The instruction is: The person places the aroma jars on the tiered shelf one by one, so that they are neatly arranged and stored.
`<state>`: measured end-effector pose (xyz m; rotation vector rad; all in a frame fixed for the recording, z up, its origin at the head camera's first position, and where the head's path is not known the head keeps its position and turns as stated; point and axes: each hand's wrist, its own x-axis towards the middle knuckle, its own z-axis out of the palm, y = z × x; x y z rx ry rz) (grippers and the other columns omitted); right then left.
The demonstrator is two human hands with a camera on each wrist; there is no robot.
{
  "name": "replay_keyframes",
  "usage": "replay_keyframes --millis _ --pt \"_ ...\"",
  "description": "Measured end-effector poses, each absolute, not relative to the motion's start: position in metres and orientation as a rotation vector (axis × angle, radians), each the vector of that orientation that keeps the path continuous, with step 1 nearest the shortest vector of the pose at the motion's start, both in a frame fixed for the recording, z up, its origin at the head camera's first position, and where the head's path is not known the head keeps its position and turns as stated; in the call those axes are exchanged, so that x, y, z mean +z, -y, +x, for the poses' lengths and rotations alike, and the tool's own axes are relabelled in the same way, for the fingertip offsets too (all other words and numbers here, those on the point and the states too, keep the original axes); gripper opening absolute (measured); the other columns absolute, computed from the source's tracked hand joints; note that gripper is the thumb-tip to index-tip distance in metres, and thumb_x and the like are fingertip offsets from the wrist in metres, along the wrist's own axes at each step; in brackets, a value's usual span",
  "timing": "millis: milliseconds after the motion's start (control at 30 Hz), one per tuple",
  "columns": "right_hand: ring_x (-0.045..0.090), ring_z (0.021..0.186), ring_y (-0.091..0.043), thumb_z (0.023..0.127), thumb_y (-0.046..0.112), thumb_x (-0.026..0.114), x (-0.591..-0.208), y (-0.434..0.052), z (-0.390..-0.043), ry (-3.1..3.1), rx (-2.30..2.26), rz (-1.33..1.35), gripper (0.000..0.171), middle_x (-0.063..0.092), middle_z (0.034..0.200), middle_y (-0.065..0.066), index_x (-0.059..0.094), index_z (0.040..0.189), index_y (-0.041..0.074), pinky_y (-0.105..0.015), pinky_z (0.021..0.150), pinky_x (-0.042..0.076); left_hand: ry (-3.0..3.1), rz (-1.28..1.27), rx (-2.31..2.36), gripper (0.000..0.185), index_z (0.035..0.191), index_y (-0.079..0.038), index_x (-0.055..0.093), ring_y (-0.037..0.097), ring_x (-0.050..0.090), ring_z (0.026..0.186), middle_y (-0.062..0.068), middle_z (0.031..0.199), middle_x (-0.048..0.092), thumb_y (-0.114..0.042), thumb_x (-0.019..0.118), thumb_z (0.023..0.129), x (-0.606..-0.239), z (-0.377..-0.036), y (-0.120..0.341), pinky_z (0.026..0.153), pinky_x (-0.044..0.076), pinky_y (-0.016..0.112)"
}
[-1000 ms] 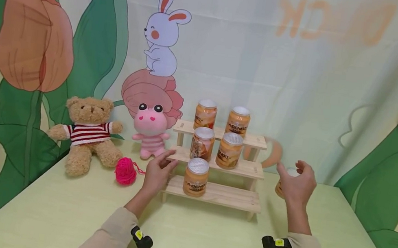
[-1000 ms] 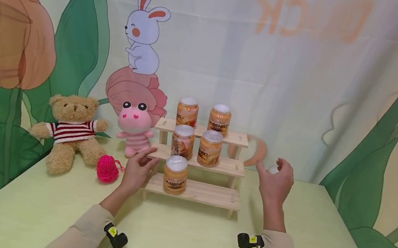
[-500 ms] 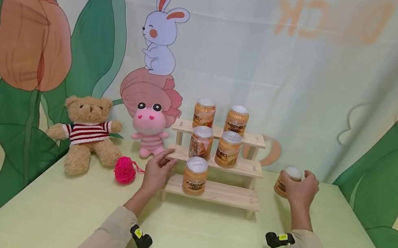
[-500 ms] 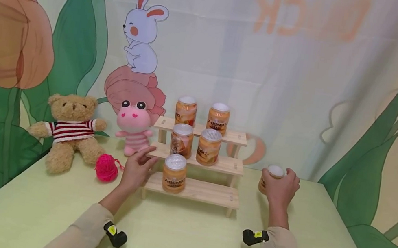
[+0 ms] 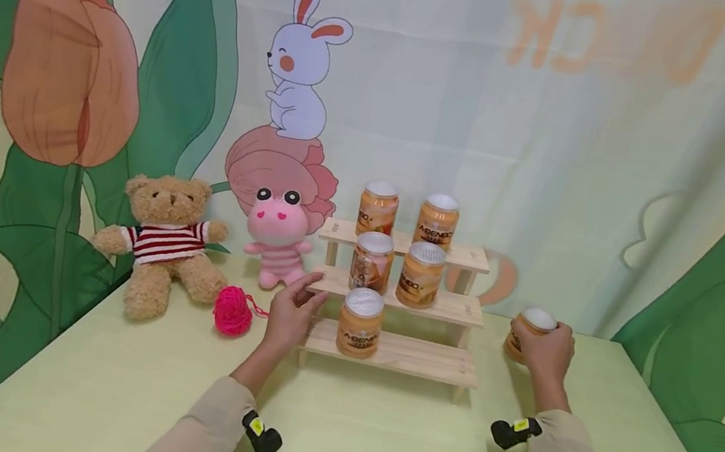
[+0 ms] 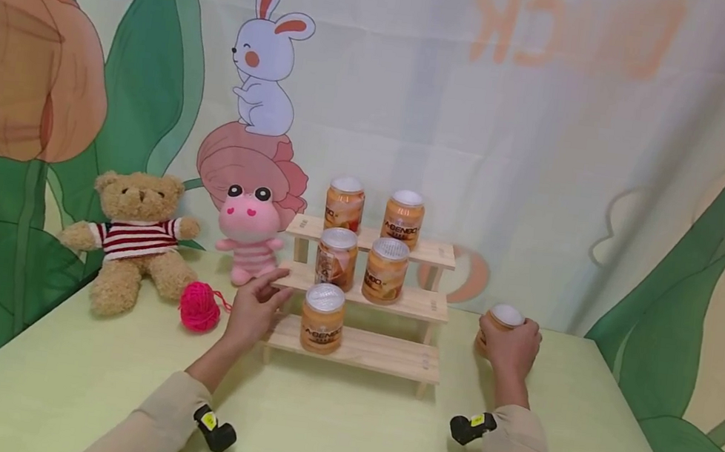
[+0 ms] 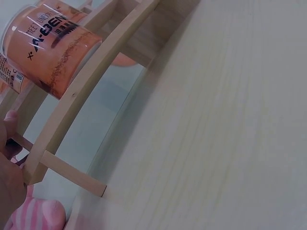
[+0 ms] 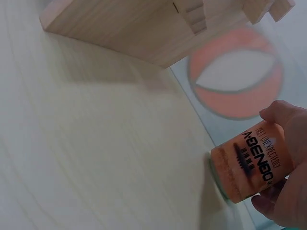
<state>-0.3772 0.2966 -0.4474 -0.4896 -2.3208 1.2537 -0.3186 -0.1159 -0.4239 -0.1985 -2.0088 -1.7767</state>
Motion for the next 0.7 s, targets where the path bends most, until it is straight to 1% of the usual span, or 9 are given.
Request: replay_keyframes --millis 167,300,400,500,600,700 --pt "0.048 0.116 -0.046 0.087 0.036 0.072 -0.451 -0.298 -0.375 2.286 1.259 -0.489 0.084 0.046 0.131 -0.034 0.033 0.144 -0.012 -0.059 0.094 0.045 2.017 -0.182 -1.763 0.036 0.128 0.008 0.062 0.039 0.066 0.091 0.029 0.097 0.07 0.003 0.068 0.093 -0.419 -0.313 0.114 0.062 0.048 0.02" --pt "0.049 0.119 -0.044 0.086 0.039 0.075 -0.455 -0.299 -0.376 2.249 1.291 -0.49 0.087 0.048 0.133 -0.032 0.035 0.144 -0.01 -0.057 0.097 0.045 2.023 -0.18 -1.787 0.036 0.129 0.008 0.061 0.038 0.066 0.092 0.029 0.098 0.069 0.002 0.068 0.093 -0.42 -0.316 0.115 0.062 0.05 0.022" --pt "0.049 0.123 -0.04 0.085 0.045 0.077 -0.461 -0.301 -0.377 2.206 1.353 -0.483 0.089 0.049 0.138 -0.028 0.037 0.147 -0.004 -0.054 0.101 0.043 2.019 -0.169 -1.805 0.038 0.13 0.006 0.061 0.037 0.066 0.092 0.029 0.099 0.07 0.001 0.068 0.094 -0.432 -0.328 0.117 0.061 0.049 0.021" --pt "0.05 0.124 -0.033 0.084 0.047 0.077 -0.465 -0.303 -0.377 2.161 1.399 -0.466 0.085 0.053 0.139 -0.02 0.043 0.148 0.004 -0.049 0.101 0.043 2.001 -0.162 -1.807 0.039 0.131 0.003 0.063 0.034 0.066 0.091 0.026 0.098 0.071 -0.002 0.07 0.093 -0.447 -0.342 0.119 0.059 0.048 0.02" --pt "0.052 0.123 -0.029 0.084 0.046 0.079 -0.466 -0.304 -0.377 2.13 1.416 -0.456 0.077 0.057 0.136 -0.016 0.051 0.146 0.01 -0.046 0.1 0.044 1.985 -0.161 -1.81 0.039 0.13 -0.001 0.065 0.03 0.067 0.09 0.023 0.097 0.072 -0.005 0.072 0.092 -0.454 -0.347 0.12 0.06 0.048 0.019" --pt "0.052 0.123 -0.029 0.083 0.042 0.08 -0.463 -0.305 -0.377 2.11 1.449 -0.457 0.075 0.058 0.136 -0.016 0.053 0.145 0.011 -0.046 0.1 0.044 1.987 -0.161 -1.805 0.037 0.128 -0.003 0.066 0.024 0.068 0.088 0.018 0.097 0.073 -0.007 0.073 0.092 -0.454 -0.348 0.12 0.061 0.049 0.018"
